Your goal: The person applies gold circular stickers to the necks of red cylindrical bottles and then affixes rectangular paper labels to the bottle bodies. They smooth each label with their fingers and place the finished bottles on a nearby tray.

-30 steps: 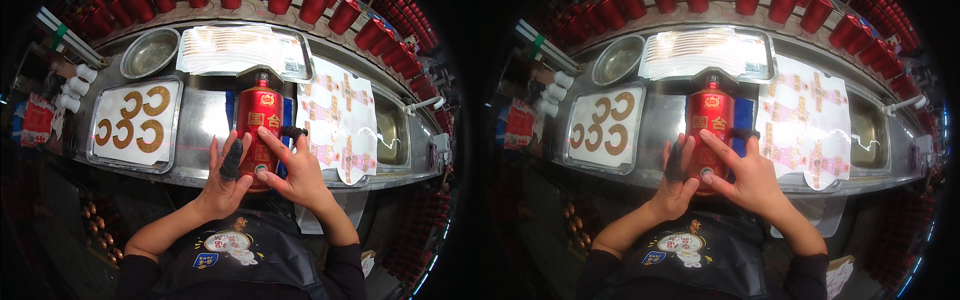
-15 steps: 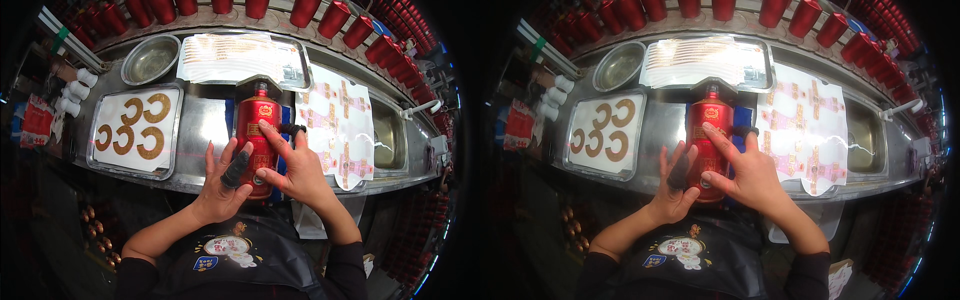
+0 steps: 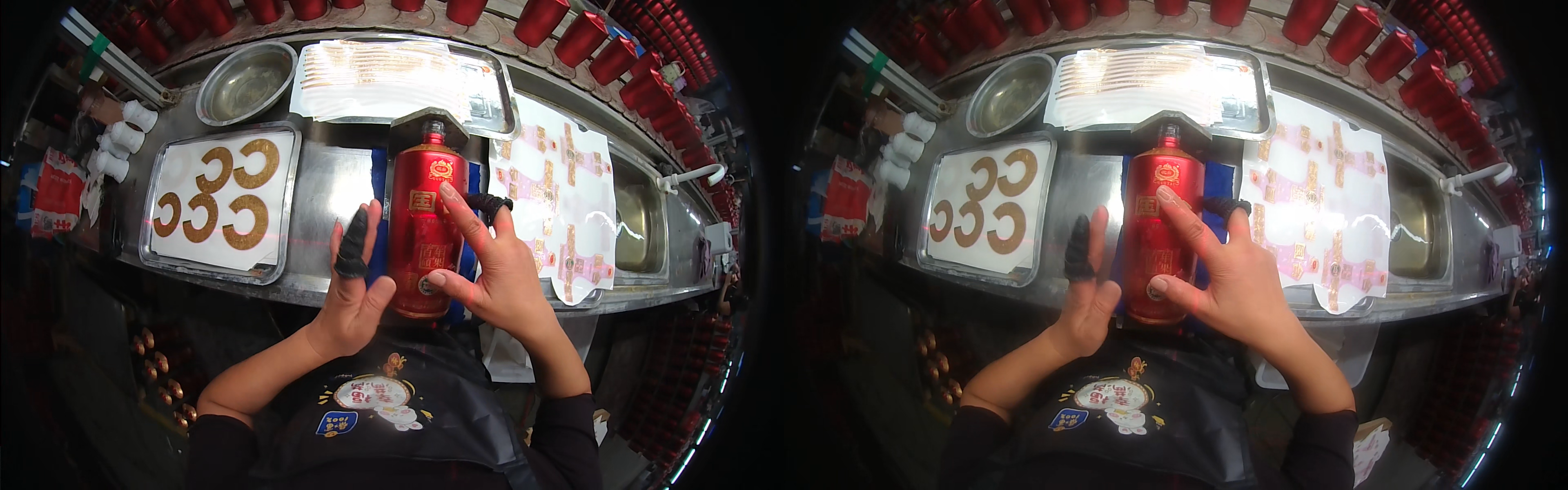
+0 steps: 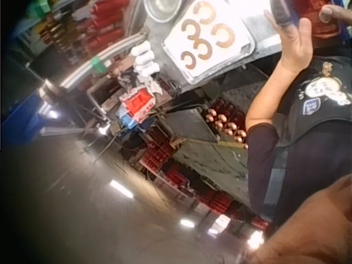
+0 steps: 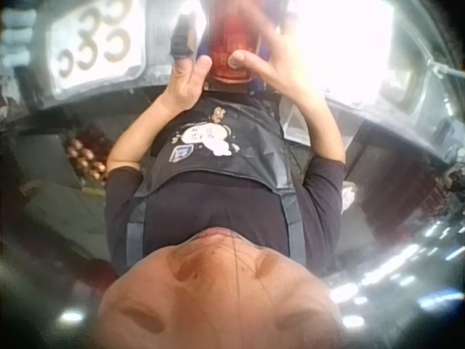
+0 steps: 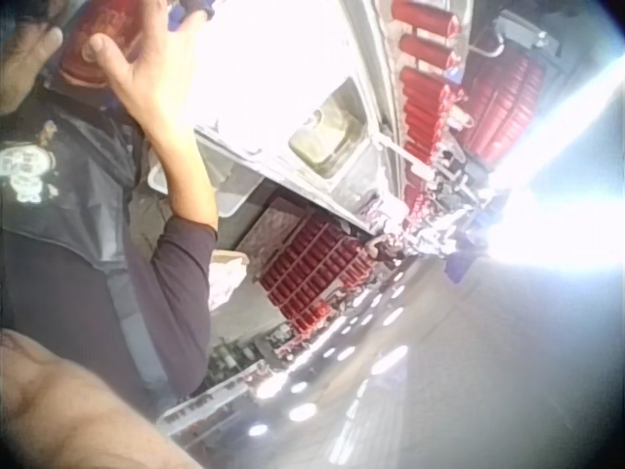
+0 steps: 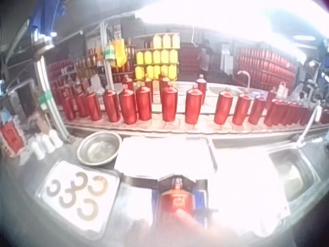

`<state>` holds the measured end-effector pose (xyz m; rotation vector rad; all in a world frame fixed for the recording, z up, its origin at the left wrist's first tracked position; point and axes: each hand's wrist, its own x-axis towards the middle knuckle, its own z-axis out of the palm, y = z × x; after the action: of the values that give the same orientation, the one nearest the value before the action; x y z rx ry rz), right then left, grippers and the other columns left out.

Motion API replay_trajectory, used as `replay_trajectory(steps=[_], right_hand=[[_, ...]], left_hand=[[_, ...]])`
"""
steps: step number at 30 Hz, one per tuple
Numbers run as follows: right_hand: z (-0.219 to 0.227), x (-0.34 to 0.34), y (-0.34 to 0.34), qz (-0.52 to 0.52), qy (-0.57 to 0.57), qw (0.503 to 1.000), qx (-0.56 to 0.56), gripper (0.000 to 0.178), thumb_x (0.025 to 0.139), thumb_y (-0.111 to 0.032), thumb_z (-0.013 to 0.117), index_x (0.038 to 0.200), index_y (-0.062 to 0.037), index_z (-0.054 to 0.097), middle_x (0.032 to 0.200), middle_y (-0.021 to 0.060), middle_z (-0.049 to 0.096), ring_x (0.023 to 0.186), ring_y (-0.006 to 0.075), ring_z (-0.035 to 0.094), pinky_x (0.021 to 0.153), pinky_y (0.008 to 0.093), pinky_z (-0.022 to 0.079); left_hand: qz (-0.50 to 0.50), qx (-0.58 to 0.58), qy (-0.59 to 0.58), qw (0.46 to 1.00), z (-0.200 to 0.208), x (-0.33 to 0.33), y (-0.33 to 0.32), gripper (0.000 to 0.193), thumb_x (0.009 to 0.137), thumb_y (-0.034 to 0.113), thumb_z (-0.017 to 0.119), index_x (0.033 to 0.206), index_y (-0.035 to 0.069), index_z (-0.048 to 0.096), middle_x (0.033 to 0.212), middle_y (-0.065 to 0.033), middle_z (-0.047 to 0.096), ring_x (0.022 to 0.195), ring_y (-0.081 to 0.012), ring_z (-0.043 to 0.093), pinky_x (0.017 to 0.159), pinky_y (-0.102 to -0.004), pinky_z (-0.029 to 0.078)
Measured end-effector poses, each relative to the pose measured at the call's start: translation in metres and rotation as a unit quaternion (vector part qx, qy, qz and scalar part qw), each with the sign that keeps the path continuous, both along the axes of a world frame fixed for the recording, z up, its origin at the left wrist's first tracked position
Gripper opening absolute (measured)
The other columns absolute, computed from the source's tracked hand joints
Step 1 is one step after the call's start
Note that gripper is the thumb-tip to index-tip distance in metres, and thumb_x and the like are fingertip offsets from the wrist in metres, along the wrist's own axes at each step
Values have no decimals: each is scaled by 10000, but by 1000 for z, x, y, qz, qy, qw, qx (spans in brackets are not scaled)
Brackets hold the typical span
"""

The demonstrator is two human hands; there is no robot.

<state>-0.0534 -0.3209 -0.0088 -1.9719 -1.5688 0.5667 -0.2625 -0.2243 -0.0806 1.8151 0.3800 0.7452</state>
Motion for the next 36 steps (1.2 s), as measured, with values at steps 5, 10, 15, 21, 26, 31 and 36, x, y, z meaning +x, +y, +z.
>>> replay_trajectory(steps=[5, 10, 15, 21, 26, 31, 36], right_hand=[[6, -4, 2, 2, -59, 997, -55, 843, 790, -498, 780, 1540, -319, 438, 1208, 233, 531, 980, 431, 660, 837, 474, 538], [2, -6, 8, -6, -48, 998, -30, 838, 795, -516, 773, 1540, -360, 423, 1134, 233, 518, 882, 417, 645, 770, 465, 553], [4, -6, 7, 6, -55, 998, -32, 870, 773, -516, 794, 1542, -359, 420, 1147, 238, 519, 916, 424, 643, 786, 460, 553], [-1, 0, 4, 6, 20, 1000, -18, 873, 793, -493, 795, 1552, -258, 435, 1221, 235, 542, 1100, 417, 615, 940, 459, 492], [-10, 12, -12, 34, 32, 998, -47, 821, 822, -461, 790, 1532, -196, 473, 1316, 220, 549, 1218, 385, 562, 1028, 445, 446], [-8, 9, -15, 38, 12, 996, -78, 879, 787, -518, 800, 1536, -200, 468, 1283, 224, 573, 1141, 385, 573, 976, 442, 459], [-7, 15, -10, 51, 17, 996, -68, 919, 771, -542, 799, 1548, -201, 444, 1270, 231, 598, 997, 371, 566, 917, 444, 468]], left_hand=[[-11, -100, 52, 994, -9, 4, 5, 735, 1093, 266, 378, 1610, 29, -87, 1701, -200, 20, 1578, -309, 22, 1234, -480, -41], [3, -39, 112, 993, -13, 9, 7, 725, 1098, 343, 337, 1616, 46, -74, 1708, -174, 41, 1582, -311, 23, 1168, -557, -177], [-13, -51, 108, 993, -13, 3, 2, 730, 1096, 344, 347, 1620, 70, -81, 1709, -170, 39, 1583, -311, 22, 1174, -569, -159], [1, -10, 98, 995, -7, 2, 5, 760, 1083, 365, 395, 1625, 85, -60, 1709, -173, 49, 1582, -314, 30, 1174, -587, -148], [-34, 3, 94, 995, -5, -1, 4, 827, 1063, 368, 477, 1620, 66, -54, 1705, -188, 52, 1582, -314, 40, 1200, -543, -119], [-70, -120, 15, 990, -14, 3, 10, 871, 1047, 347, 533, 1615, 44, -55, 1702, -199, 48, 1581, -309, 45, 1227, -471, -85], [-47, -22, 46, 998, -6, -1, 12, 864, 1033, 338, 561, 1621, 53, -4, 1700, -200, 71, 1579, -320, 63, 1227, -495, -71]])
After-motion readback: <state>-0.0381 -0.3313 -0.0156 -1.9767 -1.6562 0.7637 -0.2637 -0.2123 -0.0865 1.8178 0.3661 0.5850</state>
